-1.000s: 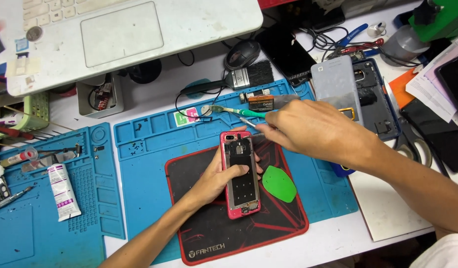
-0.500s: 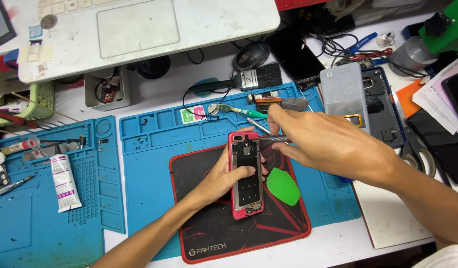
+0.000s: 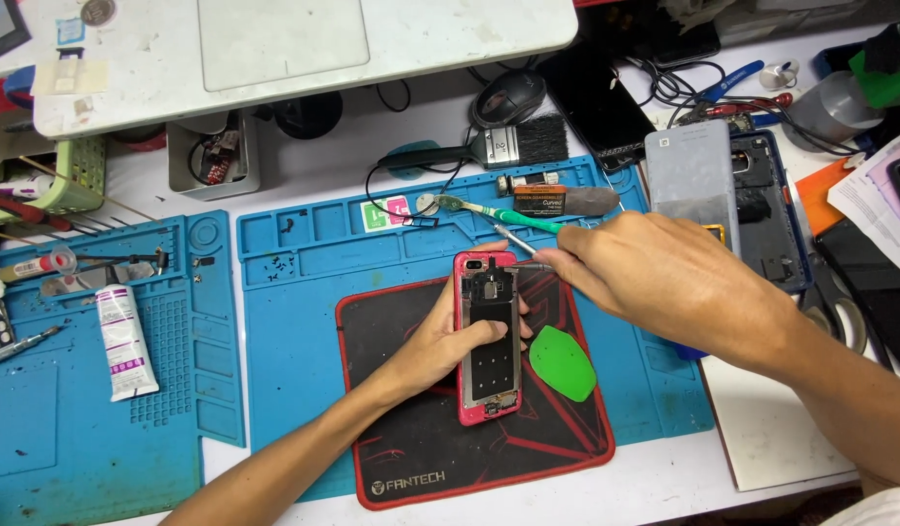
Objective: The person uses a screwdriver to remove screws from the back of a pink smartphone placed on a red mousepad. They then use a metal prying tool to carefully lift and separate the phone's back cover from the frame, working around the edges to detach it.
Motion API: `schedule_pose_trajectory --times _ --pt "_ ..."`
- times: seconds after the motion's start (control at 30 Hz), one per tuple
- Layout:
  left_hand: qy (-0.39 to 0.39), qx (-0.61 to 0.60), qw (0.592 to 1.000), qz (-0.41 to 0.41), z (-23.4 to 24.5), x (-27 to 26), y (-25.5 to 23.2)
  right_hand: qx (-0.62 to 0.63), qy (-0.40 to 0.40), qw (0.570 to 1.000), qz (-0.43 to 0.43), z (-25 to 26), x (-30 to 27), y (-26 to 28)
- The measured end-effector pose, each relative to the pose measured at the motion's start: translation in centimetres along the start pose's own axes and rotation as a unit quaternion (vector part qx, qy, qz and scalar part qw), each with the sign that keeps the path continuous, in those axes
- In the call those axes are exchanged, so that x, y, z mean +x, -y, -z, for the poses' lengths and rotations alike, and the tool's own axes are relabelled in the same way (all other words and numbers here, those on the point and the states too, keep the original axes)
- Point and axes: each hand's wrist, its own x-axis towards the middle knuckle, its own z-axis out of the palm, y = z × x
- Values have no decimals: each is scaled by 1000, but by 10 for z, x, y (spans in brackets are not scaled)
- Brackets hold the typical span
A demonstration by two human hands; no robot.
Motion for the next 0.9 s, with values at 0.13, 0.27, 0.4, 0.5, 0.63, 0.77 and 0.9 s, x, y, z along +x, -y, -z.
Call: schedule_pose_trajectory --times 0.13,0.27,0.4,0.5,0.63,0.77,0.9 --pt "-4 2 1000 -1 1 1 1 41 27 999 -6 12 -6 6" --pt "-3 -14 1000 -3 2 2 5 7 47 999 3 10 -5 4" --pt "34 1 999 -20 1 0 -2 -7 11 998 56 4 -7 -8" --pt "22 3 1000 -2 2 0 0 -31 -7 998 63 2 -4 -16" --pt "33 -6 999 -2 2 -1 -3 -16 14 999 41 14 0 -11" --pt "80 -22 995 55 1 -3 -11 44 -14 998 34 9 13 -4" --pt "117 -24 988 102 1 -6 -18 -34 -5 991 128 2 42 13"
